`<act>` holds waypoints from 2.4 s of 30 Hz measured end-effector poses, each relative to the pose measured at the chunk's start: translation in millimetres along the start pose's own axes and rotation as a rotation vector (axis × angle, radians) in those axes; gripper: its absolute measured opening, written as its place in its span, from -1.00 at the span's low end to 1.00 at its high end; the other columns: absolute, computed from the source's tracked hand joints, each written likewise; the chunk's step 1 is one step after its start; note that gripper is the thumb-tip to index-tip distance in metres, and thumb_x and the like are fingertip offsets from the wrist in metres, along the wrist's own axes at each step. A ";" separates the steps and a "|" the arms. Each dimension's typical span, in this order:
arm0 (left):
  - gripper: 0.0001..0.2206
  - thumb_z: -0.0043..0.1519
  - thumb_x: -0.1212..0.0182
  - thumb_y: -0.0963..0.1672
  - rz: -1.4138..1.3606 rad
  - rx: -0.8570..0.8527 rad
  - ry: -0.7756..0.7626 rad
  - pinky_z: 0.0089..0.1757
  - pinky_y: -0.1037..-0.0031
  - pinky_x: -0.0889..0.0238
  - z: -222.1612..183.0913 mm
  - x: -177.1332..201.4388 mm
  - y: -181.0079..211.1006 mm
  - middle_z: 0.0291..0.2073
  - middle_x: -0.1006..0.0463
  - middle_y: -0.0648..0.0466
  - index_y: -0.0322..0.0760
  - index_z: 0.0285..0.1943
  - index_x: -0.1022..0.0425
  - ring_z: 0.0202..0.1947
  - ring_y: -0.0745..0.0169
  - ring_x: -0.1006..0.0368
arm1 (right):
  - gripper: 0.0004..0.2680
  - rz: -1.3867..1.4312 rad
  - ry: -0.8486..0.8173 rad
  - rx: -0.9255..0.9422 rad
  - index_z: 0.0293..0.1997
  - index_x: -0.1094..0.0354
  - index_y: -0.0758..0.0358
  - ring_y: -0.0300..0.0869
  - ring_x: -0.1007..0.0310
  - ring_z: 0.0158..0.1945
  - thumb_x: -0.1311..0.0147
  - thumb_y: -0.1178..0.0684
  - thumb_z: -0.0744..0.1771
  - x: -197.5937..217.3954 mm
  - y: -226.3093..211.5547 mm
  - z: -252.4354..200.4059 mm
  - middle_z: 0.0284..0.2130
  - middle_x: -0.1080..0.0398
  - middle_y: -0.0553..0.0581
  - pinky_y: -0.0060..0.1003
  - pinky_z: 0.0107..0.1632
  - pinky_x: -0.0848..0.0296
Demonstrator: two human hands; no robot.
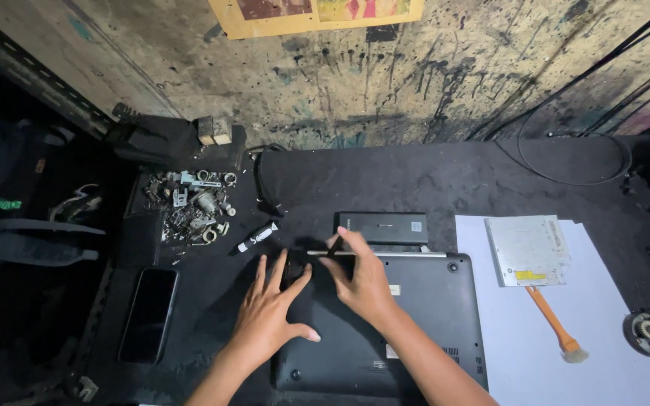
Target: Disassembling a laptop by removing the battery, optical drive, and back cover to access internal components.
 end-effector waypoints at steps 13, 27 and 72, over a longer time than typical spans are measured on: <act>0.03 -0.02 -0.63 0.15 0.016 -0.049 0.032 0.27 -0.23 0.08 3.9 -2.0 -1.2 0.62 0.37 0.05 0.20 0.60 0.03 0.58 -0.26 0.55 | -0.54 0.008 -0.034 -0.054 0.44 0.08 0.19 -0.07 -0.55 -0.04 -0.08 0.27 0.39 -3.5 9.3 -8.1 -0.12 -0.48 0.16 -0.19 0.09 -0.51; -0.01 -0.03 -0.57 0.18 0.020 -0.107 0.106 0.28 -0.21 0.11 4.2 -9.3 -6.6 0.60 0.30 -0.04 0.19 0.59 -0.04 0.56 -0.34 0.50 | -0.49 0.045 -0.070 -0.153 0.49 0.24 0.20 -0.15 -0.40 -0.28 -0.07 0.22 0.41 -45.7 12.8 12.8 -0.35 -0.23 0.13 -0.28 -0.05 -0.52; -0.14 -0.08 -0.52 0.20 0.182 -0.065 0.089 0.34 0.00 0.01 -5.8 6.5 8.4 0.53 -0.01 -0.16 -0.07 0.42 -0.35 0.54 -0.38 0.19 | -0.67 -0.208 -0.198 0.003 0.35 -0.19 0.14 0.09 -0.48 -0.37 -0.03 0.21 0.39 -61.6 5.4 9.0 -0.38 -0.29 0.10 -0.16 -0.35 -0.51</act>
Point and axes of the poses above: each hand's wrist, its own z-axis towards the middle knuckle, its own x-axis out of the back of the hand, y = z × x, the point moved 5 cm from there along z, towards the middle knuckle
